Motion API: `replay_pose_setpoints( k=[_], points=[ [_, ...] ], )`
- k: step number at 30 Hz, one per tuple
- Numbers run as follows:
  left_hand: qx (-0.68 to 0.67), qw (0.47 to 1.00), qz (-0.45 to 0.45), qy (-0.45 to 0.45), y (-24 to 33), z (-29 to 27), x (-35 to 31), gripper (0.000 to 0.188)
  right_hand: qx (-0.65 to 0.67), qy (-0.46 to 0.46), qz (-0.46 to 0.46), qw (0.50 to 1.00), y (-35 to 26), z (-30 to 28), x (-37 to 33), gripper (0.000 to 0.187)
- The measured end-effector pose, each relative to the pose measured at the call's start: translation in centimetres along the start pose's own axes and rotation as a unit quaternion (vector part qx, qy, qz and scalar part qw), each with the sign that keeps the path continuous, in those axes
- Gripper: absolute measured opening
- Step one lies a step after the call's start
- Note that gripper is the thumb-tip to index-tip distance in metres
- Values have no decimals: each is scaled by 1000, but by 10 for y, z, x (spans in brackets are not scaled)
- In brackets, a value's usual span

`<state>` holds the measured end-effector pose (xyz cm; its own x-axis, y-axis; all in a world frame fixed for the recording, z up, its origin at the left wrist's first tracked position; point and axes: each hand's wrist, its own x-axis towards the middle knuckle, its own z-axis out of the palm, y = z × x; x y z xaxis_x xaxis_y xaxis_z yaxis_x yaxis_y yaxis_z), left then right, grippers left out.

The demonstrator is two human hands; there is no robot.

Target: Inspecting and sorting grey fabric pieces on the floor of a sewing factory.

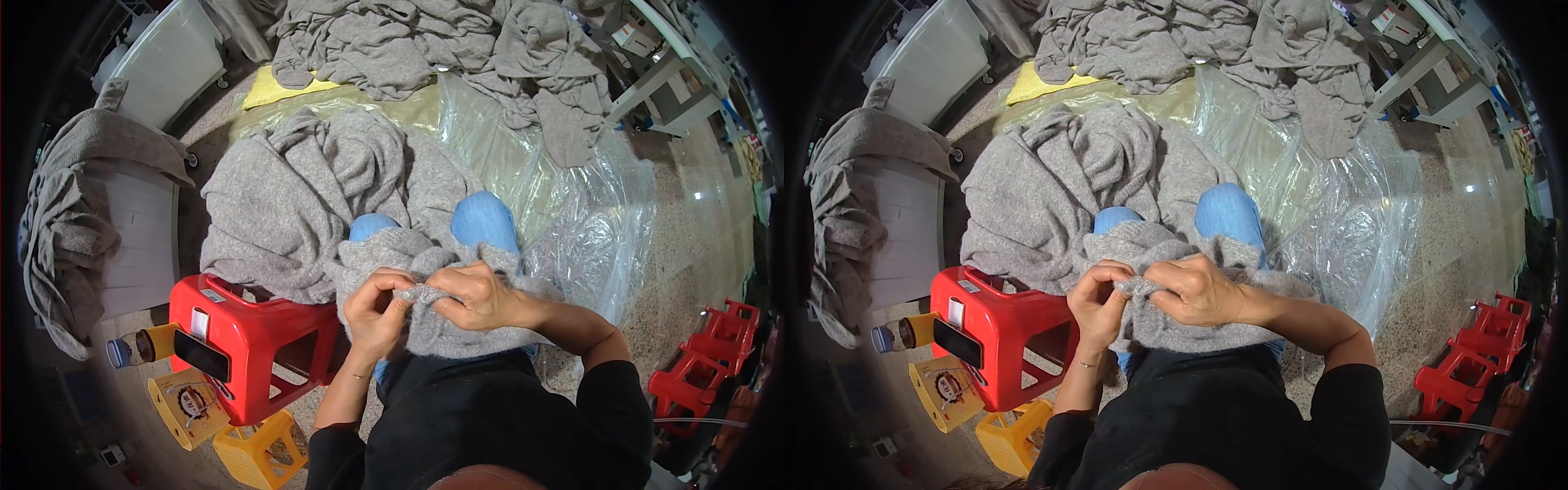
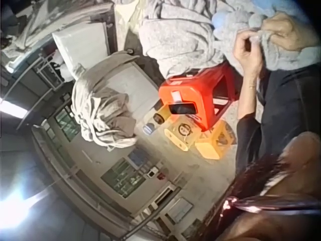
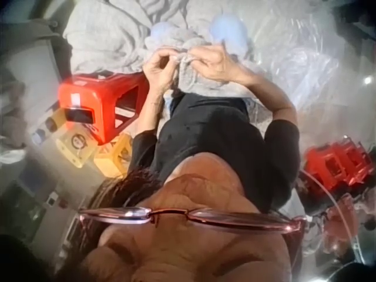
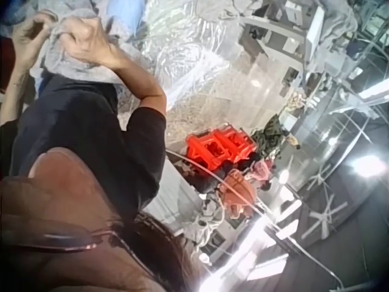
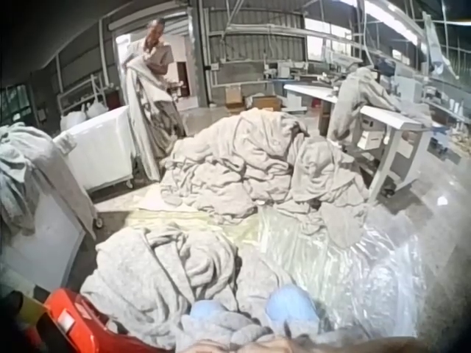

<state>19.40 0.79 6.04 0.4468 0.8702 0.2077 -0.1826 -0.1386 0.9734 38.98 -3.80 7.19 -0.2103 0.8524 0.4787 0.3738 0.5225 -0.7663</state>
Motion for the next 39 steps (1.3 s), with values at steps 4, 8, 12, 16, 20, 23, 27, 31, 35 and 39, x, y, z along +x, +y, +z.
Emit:
replay_pose_setpoints(
  k=[4,8,12,16,20,23,27,31,35,39],
  points=[
    [179,975,99,88,4,20,-4,12,-65,18,-23,997,-4,-1,1,19],
    [186,961,168,114,7,36,-13,11,-160,70,-43,984,-9,3,-4,17],
    [184,974,82,99,-5,37,-11,26,-232,159,-78,956,-5,15,-8,19],
    [125,986,-106,38,-21,15,-8,24,-130,222,71,964,15,-2,-10,18],
    [-136,955,-258,60,-26,-19,-5,14,-3,156,316,936,36,-46,-11,19],
    [-208,942,-248,87,-26,-13,-5,13,-103,91,283,949,32,-47,-10,29],
    [-182,950,-249,51,-19,3,3,13,-88,-54,176,979,20,-32,2,47],
    [-140,958,-252,9,-10,1,7,19,52,-177,181,966,22,-28,16,24],
    [-136,951,-279,1,-8,-1,3,18,79,-30,139,987,26,-15,17,15],
    [-182,941,-283,34,-12,2,4,20,78,28,181,980,32,-3,13,12]
  ],
)
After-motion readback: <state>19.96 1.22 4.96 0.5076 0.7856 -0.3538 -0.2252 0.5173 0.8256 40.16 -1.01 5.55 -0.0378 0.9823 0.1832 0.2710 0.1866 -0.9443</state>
